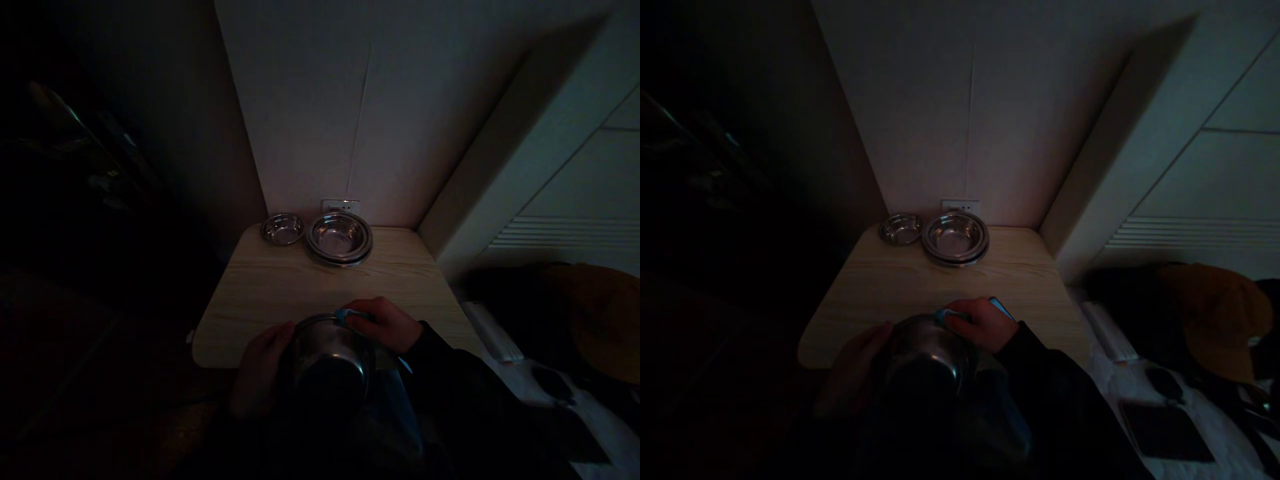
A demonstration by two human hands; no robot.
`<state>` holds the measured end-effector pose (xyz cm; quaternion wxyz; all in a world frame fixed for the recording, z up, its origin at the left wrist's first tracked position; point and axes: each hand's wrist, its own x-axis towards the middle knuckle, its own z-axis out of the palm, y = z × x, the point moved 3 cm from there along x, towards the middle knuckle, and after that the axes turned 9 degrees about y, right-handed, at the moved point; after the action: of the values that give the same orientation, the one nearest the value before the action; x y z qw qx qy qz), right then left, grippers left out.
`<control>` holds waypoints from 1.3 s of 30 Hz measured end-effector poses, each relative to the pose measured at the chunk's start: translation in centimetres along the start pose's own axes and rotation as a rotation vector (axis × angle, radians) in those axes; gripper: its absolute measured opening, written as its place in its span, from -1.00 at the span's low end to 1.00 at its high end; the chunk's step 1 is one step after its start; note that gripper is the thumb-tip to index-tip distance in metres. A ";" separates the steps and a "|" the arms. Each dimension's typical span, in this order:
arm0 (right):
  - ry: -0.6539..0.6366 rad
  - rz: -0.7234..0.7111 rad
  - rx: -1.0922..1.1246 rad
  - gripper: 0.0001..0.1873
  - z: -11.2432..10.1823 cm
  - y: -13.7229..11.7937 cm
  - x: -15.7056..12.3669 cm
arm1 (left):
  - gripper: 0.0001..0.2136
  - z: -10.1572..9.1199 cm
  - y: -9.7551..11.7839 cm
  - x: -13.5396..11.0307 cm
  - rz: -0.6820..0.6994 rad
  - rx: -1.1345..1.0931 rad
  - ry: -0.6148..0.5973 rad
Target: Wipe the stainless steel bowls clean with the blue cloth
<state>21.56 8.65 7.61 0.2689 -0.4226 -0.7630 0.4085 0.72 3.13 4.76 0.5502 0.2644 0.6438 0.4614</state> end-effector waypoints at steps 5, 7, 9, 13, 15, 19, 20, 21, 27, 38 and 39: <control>0.011 -0.001 -0.001 -0.64 -0.3 -0.4 0.0 | -0.67 -0.1 1.8 -0.1 0.150 0.275 0.016; 0.002 -0.010 -0.011 -0.65 -0.1 -0.8 -0.1 | -0.67 0.2 2.7 -0.4 0.204 0.330 0.034; -0.018 -0.028 -0.025 -0.66 0.2 -1.2 -0.3 | -0.67 0.6 3.2 -0.7 0.256 0.359 0.016; -0.034 -0.063 -0.042 -0.68 0.6 -1.8 -0.8 | -0.72 1.7 3.3 -0.9 0.324 0.431 -0.095; -0.026 -0.069 -0.065 -0.69 0.8 -1.9 -1.0 | -0.74 2.1 3.2 -1.0 0.343 0.444 -0.139; -0.013 -0.076 -0.107 -0.70 1.2 -1.9 -1.4 | -0.77 2.6 3.0 -1.4 0.345 0.442 -0.241; -0.004 -0.074 -0.111 -0.69 1.3 -1.9 -1.4 | -0.77 2.7 2.9 -1.4 0.333 0.442 -0.259; 0.006 -0.068 -0.110 -0.69 1.4 -1.8 -1.4 | -0.77 2.8 2.9 -1.4 0.320 0.439 -0.271; -0.019 -0.055 -0.075 -0.66 1.2 -1.3 -1.7 | -0.76 2.1 3.0 -1.2 0.292 0.457 -0.211; -0.173 -0.165 -0.357 -0.74 1.3 -4.3 0.4 | -0.74 1.8 2.9 -0.8 0.260 0.426 -0.181; -0.192 -0.181 -0.370 -0.74 1.3 -4.4 0.5 | -0.74 1.7 2.9 -0.8 0.259 0.431 -0.180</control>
<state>18.41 7.20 10.69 0.1485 -0.3536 -0.8819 0.2743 2.05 4.20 7.75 0.4725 0.4956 0.6364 0.3551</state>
